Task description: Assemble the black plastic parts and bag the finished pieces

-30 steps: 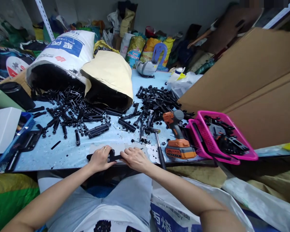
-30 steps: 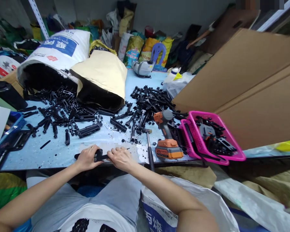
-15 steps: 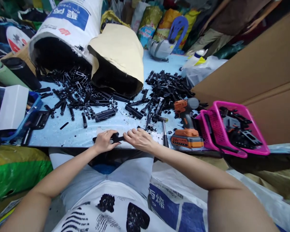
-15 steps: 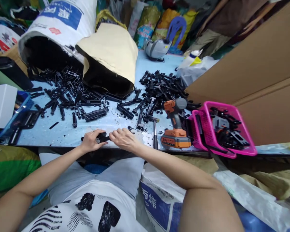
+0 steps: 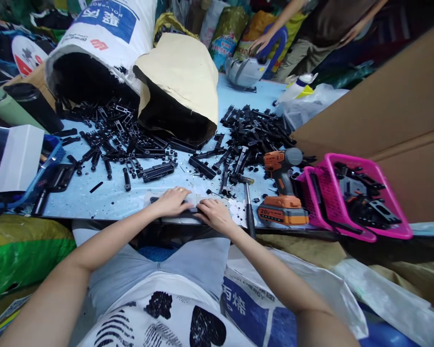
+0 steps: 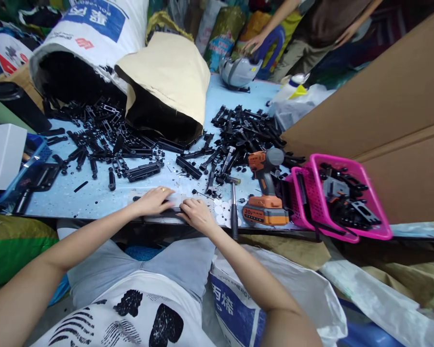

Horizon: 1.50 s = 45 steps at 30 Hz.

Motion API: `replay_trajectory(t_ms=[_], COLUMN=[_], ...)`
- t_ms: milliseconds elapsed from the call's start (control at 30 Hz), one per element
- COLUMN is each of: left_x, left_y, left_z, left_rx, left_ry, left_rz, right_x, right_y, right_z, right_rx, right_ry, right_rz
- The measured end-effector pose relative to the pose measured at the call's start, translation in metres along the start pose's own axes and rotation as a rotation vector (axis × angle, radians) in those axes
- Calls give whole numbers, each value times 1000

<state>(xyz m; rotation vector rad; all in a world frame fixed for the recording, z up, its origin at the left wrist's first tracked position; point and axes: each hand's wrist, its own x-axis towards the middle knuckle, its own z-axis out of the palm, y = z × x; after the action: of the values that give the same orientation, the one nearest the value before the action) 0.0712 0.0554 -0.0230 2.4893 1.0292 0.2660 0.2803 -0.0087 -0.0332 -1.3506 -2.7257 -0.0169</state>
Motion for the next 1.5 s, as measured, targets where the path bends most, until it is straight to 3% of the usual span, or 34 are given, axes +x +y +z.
replay_trajectory(t_ms=[100, 200, 267, 333, 433, 533, 600, 667, 767, 867, 1000, 1233, 1333, 1433, 1500], left_x=[65, 120, 138, 142, 125, 83, 43, 0, -55, -85, -93, -85, -85, -87, -88], left_y=[-3, -4, -4, -3, -2, -7, -13, -21, -32, -37, -35, -31, -33, -37, -41], left_z=[-2, 1, 6, 11, 9, -4, -14, -18, -13, 0, 8, 10, 13, 14, 12], left_rx=[55, 101, 104, 106, 103, -8, -115, -204, -339, -437, -417, -126, -39, 82, 150], left_ry=[101, 138, 125, 115, 140, 398, 650, 824, 909, 920, 904, 914, 836, 739, 691], left_rz=[-193, -327, -326, -302, -250, -149, -85, -105, -240, -344, -343, -197, -162, -142, -121], right_x=[-12, -16, -13, -2, 32, 77, 104, 123, 136, 137, 138, 140, 129, 105, 86], right_y=[-1, -4, 4, 24, 70, 115, 136, 148, 157, 162, 159, 147, 134, 101, 70], right_z=[17, 15, 9, 1, -5, -4, -2, 0, 3, 5, 7, 4, -5, -16, -23], right_rx=[82, 157, 188, 195, 167, 88, 50, 30, -10, -44, -48, 4, 89, 349, 539], right_ry=[57, 60, 91, 179, 296, 199, 45, -85, -183, -230, -254, -222, -41, 207, 231], right_rz=[66, 85, 120, 203, 384, 510, 453, 319, 160, 107, 113, 103, 235, 300, 276])
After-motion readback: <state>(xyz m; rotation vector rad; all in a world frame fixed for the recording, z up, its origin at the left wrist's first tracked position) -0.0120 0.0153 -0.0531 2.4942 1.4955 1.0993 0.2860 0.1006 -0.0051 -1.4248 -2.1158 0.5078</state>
